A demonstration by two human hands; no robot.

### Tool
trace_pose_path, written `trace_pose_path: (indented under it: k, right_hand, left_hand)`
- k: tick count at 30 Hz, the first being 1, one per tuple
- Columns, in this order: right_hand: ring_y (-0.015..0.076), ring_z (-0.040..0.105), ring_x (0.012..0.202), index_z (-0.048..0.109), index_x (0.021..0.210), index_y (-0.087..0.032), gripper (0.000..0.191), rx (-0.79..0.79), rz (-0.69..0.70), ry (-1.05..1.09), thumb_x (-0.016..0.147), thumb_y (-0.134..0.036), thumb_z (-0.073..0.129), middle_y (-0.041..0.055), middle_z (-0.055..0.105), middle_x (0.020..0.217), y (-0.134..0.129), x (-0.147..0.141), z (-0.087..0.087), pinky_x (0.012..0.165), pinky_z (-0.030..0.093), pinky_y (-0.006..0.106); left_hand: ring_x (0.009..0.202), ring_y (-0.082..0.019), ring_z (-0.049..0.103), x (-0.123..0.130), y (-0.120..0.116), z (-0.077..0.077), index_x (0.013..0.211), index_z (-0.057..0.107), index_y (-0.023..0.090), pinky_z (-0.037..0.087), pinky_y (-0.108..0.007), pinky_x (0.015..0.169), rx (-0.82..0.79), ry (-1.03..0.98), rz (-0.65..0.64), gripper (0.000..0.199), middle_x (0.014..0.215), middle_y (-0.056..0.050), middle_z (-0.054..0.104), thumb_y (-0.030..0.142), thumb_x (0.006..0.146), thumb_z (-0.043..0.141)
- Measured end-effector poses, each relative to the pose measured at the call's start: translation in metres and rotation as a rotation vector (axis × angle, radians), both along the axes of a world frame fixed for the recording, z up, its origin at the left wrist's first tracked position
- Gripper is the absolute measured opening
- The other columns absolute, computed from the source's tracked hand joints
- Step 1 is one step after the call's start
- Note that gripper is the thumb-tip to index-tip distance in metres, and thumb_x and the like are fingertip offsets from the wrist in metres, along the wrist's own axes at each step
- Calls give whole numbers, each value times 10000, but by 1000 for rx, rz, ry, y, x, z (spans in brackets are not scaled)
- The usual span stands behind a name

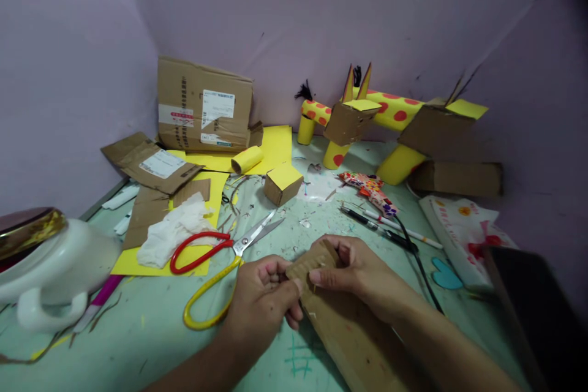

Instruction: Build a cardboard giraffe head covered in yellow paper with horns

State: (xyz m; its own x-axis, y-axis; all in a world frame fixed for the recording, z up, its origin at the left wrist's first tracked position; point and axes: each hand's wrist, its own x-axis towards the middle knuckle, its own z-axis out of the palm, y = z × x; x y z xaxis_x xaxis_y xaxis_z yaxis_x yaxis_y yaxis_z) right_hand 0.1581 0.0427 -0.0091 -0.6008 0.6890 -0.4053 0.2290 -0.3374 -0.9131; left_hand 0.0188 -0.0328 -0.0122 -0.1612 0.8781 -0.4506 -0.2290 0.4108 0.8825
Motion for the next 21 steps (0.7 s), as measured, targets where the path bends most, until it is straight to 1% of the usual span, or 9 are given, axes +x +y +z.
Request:
trace_pose_path:
  k: [4, 7, 10, 11, 12, 14, 16, 18, 21]
  right_hand:
    - [161, 568, 550, 549, 671, -162, 212, 12, -20, -56, 544, -254, 691, 27, 634, 620, 0, 0, -2, 510, 433, 269]
    - [153, 569, 536, 567, 685, -152, 207, -36, -36, -25, 540, -233, 692, 17, 632, 610, 3, 2, -5, 522, 443, 273]
    - [137, 567, 514, 584, 688, -143, 228, -140, -76, 30, 524, -229, 717, 3, 631, 598, 9, 6, -8, 528, 453, 270]
    - [137, 573, 510, 592, 695, -141, 238, -181, -86, 50, 516, -229, 723, 3, 638, 600, 11, 7, -10, 528, 458, 272]
    - [141, 581, 510, 599, 703, -140, 246, -220, -91, 67, 510, -226, 726, 4, 647, 603, 13, 9, -11, 528, 464, 275]
    - [145, 593, 508, 606, 707, -143, 250, -273, -103, 100, 502, -216, 728, 4, 659, 599, 16, 11, -12, 527, 471, 277]
    - [141, 597, 500, 607, 688, -144, 235, -291, -115, 118, 497, -204, 730, 1, 664, 583, 18, 12, -13, 520, 472, 269]
    - [137, 600, 495, 610, 680, -143, 224, -312, -117, 133, 499, -199, 731, 0, 668, 577, 18, 12, -12, 512, 471, 261]
    - [135, 605, 494, 614, 685, -147, 215, -334, -105, 140, 508, -193, 728, -3, 673, 578, 18, 12, -12, 513, 473, 259]
  left_hand:
    - [323, -71, 438, 1, -1, -3, 595, 537, 151, 363, -187, 368, 10, 13, -17, 134, 355, 33, 528, 265, 592, 607]
    - [373, -82, 475, -1, -1, -2, 690, 565, 132, 405, -203, 405, 27, 20, -104, 169, 424, 28, 547, 278, 626, 621]
    - [453, -88, 522, -13, 1, 8, 982, 574, 126, 439, -219, 441, 69, 72, -146, 422, 680, -1, 618, 318, 621, 676]
    - [473, -87, 529, -20, 1, 14, 1064, 549, 149, 438, -219, 443, 95, 131, -114, 496, 777, -9, 622, 335, 624, 682]
    - [499, -90, 537, -28, 1, 19, 1092, 542, 166, 441, -219, 456, 131, 229, -78, 503, 827, -14, 623, 352, 643, 673]
    - [544, -108, 547, -46, 1, 30, 1003, 600, 171, 433, -212, 486, 196, 488, 32, 396, 770, -6, 628, 360, 660, 657]
    - [552, -126, 547, -62, -1, 39, 880, 654, 173, 426, -215, 508, 198, 706, 69, 304, 662, 3, 629, 361, 641, 667]
    - [516, -127, 526, -72, -2, 43, 777, 678, 185, 405, -217, 494, 161, 847, 36, 224, 596, 8, 628, 356, 634, 668]
    - [460, -120, 479, -75, -2, 45, 659, 666, 200, 360, -210, 454, 165, 907, -54, 157, 501, 25, 582, 352, 666, 627]
